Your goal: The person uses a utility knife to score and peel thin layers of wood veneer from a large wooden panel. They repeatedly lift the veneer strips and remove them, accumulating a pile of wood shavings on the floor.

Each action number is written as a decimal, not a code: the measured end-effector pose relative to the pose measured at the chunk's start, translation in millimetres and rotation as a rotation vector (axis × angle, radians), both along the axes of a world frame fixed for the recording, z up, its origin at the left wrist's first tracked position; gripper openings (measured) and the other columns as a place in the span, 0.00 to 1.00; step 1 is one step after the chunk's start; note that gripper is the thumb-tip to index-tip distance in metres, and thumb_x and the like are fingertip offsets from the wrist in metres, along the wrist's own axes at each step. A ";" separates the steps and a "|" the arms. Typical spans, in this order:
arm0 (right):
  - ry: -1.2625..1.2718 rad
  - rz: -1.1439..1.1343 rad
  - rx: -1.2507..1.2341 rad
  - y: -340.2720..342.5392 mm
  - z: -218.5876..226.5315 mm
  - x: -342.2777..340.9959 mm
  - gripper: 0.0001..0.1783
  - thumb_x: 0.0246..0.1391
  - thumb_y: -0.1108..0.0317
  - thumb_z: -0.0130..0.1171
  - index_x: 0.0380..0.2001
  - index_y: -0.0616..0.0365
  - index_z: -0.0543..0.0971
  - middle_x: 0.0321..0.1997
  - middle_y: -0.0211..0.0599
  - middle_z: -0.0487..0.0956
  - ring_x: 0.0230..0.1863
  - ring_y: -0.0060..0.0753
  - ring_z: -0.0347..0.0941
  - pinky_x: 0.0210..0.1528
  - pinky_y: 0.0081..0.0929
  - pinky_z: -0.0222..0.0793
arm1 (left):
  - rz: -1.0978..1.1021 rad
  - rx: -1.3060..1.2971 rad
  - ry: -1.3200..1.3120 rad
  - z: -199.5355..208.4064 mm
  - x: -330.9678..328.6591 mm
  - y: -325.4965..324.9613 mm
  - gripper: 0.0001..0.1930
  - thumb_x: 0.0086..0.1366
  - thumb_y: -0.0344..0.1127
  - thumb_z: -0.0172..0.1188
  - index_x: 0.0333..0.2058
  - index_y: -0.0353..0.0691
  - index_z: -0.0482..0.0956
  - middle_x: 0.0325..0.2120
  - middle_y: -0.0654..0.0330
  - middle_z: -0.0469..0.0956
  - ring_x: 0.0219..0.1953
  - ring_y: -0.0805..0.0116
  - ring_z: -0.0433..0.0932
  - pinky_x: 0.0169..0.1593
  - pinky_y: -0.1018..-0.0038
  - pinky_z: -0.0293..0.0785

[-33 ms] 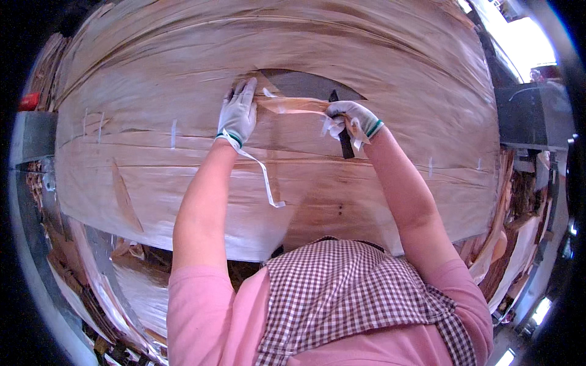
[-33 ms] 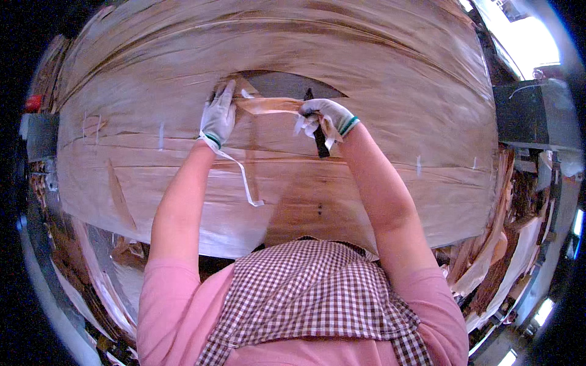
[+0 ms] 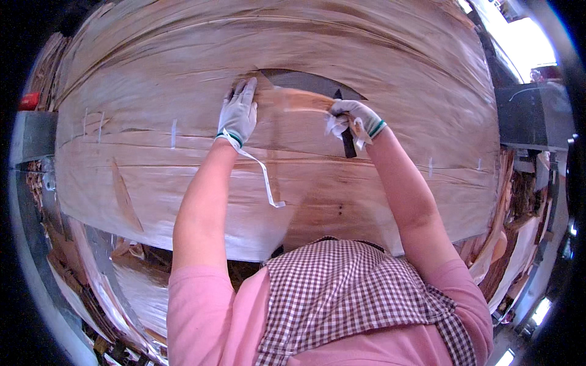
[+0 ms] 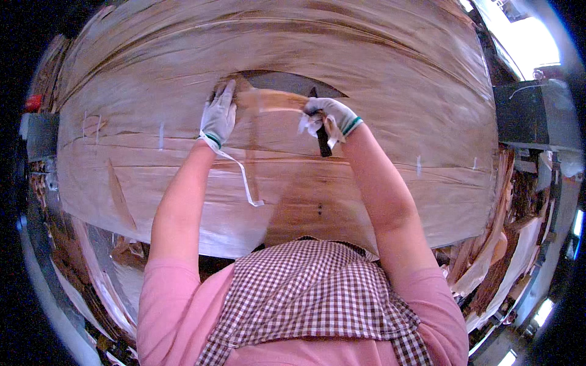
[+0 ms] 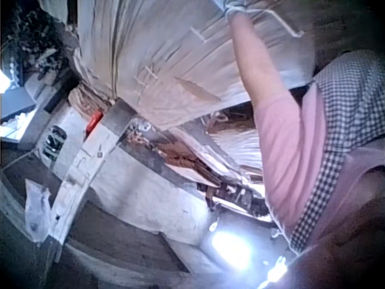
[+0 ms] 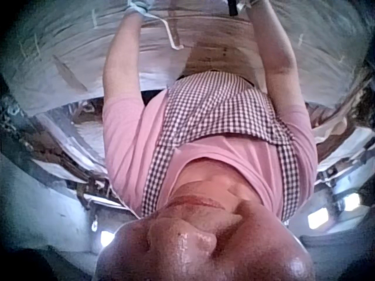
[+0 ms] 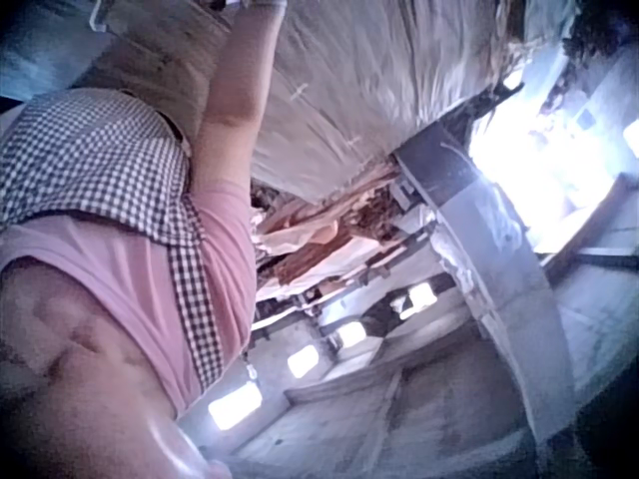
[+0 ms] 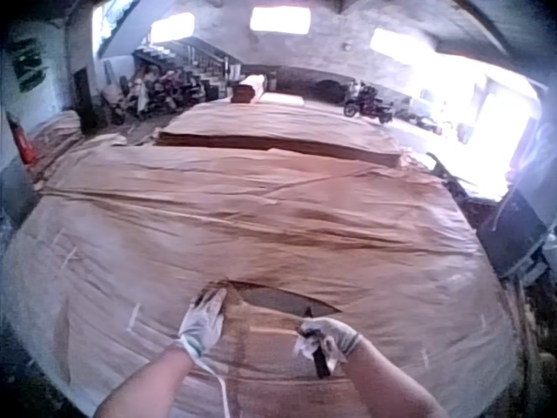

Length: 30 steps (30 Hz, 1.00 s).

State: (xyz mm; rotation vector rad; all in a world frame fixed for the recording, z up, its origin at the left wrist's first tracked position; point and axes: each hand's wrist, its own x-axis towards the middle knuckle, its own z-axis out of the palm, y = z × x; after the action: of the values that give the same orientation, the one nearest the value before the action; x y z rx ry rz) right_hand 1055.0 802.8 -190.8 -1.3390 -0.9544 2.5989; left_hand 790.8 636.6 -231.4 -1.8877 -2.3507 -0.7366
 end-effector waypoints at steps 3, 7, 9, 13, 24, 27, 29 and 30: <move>0.103 -0.057 -0.042 17.6 15.4 26.0 0.06 0.53 0.67 0.56 0.26 0.58 0.74 0.22 0.35 0.76 0.17 0.23 0.69 0.16 0.18 0.63 | -0.015 0.010 -0.033 3.0 2.4 4.4 0.29 0.61 0.32 0.50 0.62 0.42 0.58 0.58 0.49 0.65 0.63 0.56 0.60 0.65 0.58 0.51; 0.155 0.074 0.091 26.2 32.8 42.6 0.08 0.52 0.67 0.59 0.33 0.58 0.74 0.25 0.30 0.75 0.20 0.20 0.69 0.20 0.16 0.61 | -0.008 -0.037 -0.140 -1.1 -9.7 5.6 0.28 0.62 0.32 0.49 0.61 0.39 0.60 0.59 0.48 0.64 0.63 0.54 0.59 0.66 0.60 0.49; -0.001 0.082 0.215 18.2 52.7 37.0 0.10 0.50 0.66 0.62 0.35 0.56 0.75 0.25 0.26 0.75 0.22 0.19 0.68 0.21 0.16 0.61 | 0.013 0.068 -0.499 1.9 -18.0 9.0 0.25 0.62 0.29 0.50 0.60 0.38 0.64 0.57 0.48 0.67 0.61 0.56 0.64 0.64 0.65 0.55; 0.052 0.244 0.305 36.7 48.6 18.7 0.10 0.46 0.67 0.64 0.33 0.56 0.75 0.25 0.26 0.75 0.21 0.19 0.67 0.20 0.16 0.60 | 0.129 0.277 -0.859 21.7 -8.5 18.8 0.22 0.62 0.24 0.49 0.56 0.35 0.68 0.54 0.48 0.71 0.55 0.61 0.71 0.58 0.70 0.65; -0.033 0.597 0.324 81.3 4.8 -59.5 0.09 0.46 0.64 0.61 0.20 0.56 0.76 0.17 0.32 0.74 0.15 0.26 0.67 0.17 0.26 0.63 | -0.186 0.108 -0.119 56.1 81.1 26.5 0.33 0.52 0.32 0.60 0.59 0.43 0.61 0.58 0.55 0.63 0.63 0.54 0.58 0.64 0.50 0.48; -0.120 0.590 0.295 85.1 -5.2 -63.7 0.09 0.46 0.63 0.61 0.19 0.56 0.77 0.17 0.33 0.74 0.14 0.27 0.67 0.16 0.27 0.63 | -0.136 0.006 -0.119 46.8 89.8 39.6 0.39 0.53 0.39 0.61 0.63 0.44 0.55 0.63 0.54 0.57 0.67 0.52 0.51 0.66 0.51 0.44; -0.162 0.587 0.273 85.5 -8.5 -63.9 0.09 0.46 0.63 0.61 0.19 0.56 0.77 0.17 0.34 0.74 0.13 0.27 0.67 0.16 0.26 0.62 | -0.087 -0.035 -0.096 39.7 93.9 46.8 0.39 0.55 0.43 0.61 0.63 0.44 0.54 0.64 0.54 0.55 0.67 0.53 0.50 0.67 0.51 0.42; -0.168 0.597 0.264 85.9 -6.9 -65.3 0.09 0.46 0.63 0.61 0.20 0.56 0.77 0.17 0.34 0.74 0.13 0.28 0.66 0.16 0.26 0.62 | -0.082 -0.066 -0.086 36.9 92.5 49.1 0.40 0.57 0.47 0.59 0.65 0.44 0.52 0.64 0.53 0.55 0.68 0.53 0.49 0.67 0.51 0.41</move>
State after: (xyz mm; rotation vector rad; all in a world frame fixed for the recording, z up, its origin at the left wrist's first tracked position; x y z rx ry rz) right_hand 989.7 888.8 -197.7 -1.3774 -1.9037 2.6137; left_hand 883.3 685.7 -194.5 -2.0301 -2.3880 -0.7714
